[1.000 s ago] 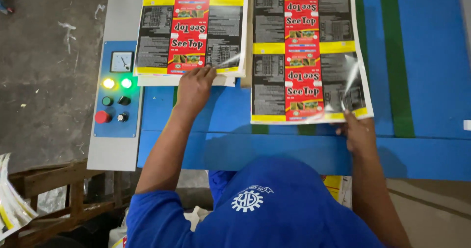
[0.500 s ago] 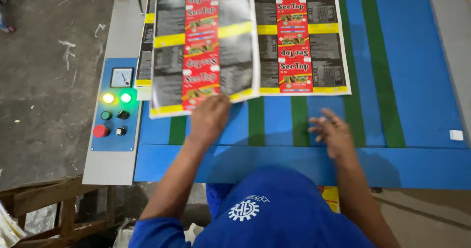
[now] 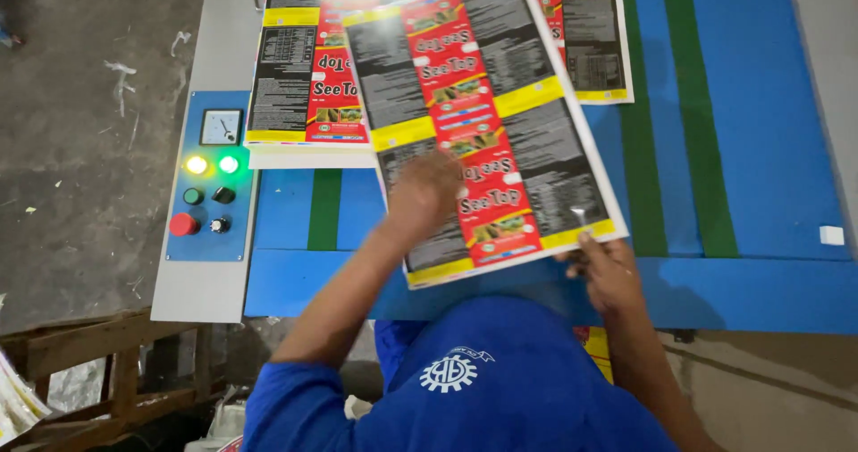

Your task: Inspecting and sorting sheets of printed labels on a production machine in a print shop.

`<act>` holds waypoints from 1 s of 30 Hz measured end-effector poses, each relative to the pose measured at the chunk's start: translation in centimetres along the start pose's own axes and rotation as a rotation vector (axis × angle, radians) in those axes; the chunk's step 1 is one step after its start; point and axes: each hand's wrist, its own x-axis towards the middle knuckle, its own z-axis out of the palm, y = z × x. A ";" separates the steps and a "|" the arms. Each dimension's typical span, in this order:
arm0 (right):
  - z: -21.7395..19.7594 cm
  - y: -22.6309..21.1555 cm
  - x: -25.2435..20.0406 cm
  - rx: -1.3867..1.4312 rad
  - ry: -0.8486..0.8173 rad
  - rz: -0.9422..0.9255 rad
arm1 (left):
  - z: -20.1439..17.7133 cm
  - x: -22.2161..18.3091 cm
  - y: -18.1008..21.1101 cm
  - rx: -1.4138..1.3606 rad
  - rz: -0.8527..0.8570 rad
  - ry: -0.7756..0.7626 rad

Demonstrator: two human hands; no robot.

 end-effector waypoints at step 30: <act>-7.1 0.7 0.5 -0.124 0.265 0.073 | -5.1 -1.1 -5.4 0.270 -0.284 0.040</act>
